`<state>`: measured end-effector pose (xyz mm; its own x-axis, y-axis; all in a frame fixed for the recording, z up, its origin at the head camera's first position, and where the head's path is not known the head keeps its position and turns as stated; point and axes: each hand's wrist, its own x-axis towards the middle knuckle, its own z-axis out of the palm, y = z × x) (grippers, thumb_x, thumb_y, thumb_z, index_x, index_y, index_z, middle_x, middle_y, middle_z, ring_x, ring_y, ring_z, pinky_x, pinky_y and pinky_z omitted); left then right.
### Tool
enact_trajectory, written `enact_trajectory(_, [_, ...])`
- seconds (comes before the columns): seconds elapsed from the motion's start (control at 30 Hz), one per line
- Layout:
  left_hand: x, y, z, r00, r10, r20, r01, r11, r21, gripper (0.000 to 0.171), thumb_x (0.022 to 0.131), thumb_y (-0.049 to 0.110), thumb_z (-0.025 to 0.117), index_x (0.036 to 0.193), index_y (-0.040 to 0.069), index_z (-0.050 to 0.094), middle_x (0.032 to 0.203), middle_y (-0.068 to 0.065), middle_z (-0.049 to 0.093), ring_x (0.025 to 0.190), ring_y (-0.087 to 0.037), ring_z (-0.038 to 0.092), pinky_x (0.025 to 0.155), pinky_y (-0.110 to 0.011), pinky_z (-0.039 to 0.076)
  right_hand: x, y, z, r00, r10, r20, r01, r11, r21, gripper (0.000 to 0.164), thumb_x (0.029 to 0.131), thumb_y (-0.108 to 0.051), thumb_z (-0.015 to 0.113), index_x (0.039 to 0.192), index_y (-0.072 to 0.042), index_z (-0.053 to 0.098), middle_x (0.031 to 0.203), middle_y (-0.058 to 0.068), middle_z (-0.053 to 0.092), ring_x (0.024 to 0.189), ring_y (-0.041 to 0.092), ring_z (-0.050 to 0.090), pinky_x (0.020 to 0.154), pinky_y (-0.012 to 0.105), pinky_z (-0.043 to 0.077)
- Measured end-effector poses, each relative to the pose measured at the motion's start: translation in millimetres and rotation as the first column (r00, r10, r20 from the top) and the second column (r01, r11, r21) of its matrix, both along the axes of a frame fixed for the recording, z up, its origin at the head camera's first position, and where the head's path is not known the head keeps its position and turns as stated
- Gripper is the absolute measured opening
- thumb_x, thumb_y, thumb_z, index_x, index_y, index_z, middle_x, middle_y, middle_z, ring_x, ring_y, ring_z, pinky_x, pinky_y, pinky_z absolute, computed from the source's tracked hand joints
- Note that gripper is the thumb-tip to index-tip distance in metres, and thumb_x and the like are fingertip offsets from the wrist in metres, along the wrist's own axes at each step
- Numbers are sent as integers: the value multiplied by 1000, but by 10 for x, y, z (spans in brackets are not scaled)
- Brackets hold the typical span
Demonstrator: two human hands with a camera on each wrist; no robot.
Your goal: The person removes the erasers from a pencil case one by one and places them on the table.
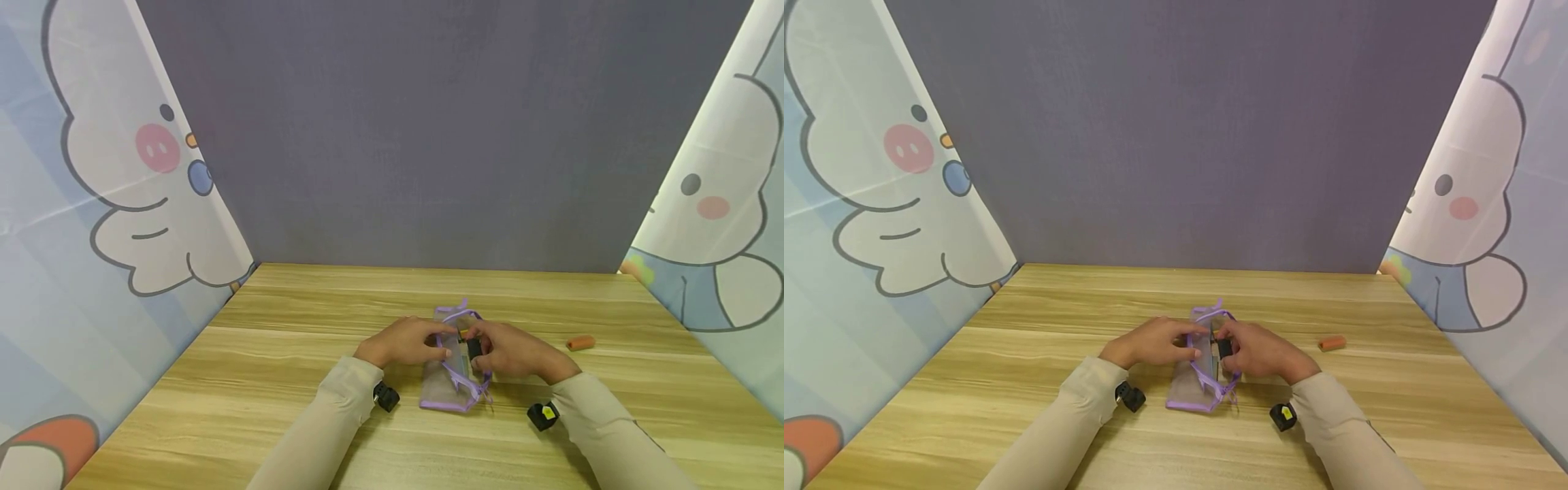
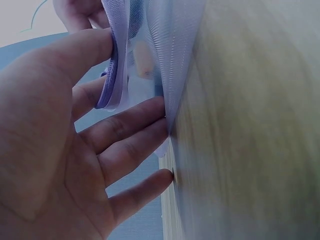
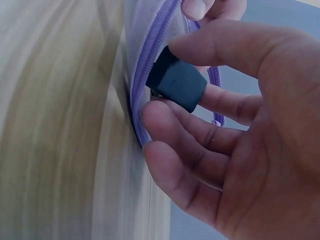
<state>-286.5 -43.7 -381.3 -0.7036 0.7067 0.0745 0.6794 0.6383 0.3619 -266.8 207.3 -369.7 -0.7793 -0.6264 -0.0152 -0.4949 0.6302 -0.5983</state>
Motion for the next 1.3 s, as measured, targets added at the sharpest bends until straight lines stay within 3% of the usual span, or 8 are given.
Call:
enact_trajectory(0.2, [-10,1,-3,1000,9,-12,-9,1000,-20,50,96,44,67,141,26,60,81,10,58,71,-6,51,67,-25,42,-15,4,-4,1000,2,-24,-3,1000,-17,43,89,-12,71,127,-1,56,79,0,61,64,14,55,57,29,45])
enact_trajectory(0.6, [-5,6,41,1000,19,-7,-19,1000,-23,51,94,43,69,141,26,60,89,13,61,76,-5,54,71,-23,44,1,9,43,997,-47,-65,40,994,-104,37,89,-9,68,123,-2,56,81,1,60,65,15,55,58,30,46])
enact_trajectory(0.9, [2,-19,3,1000,28,-12,-28,999,-40,52,93,46,69,141,28,60,124,10,66,95,-4,59,85,-25,47,61,54,0,995,-69,-72,56,985,-165,45,92,-12,70,131,2,53,83,2,60,69,15,55,59,30,47])
enact_trajectory(1.3, [4,3,-4,999,23,-24,-24,999,-32,51,93,46,69,141,29,60,110,14,66,86,-3,57,79,-23,46,139,126,0,980,-150,-135,129,980,-153,46,92,-14,71,132,2,54,85,0,60,69,14,57,60,29,47])
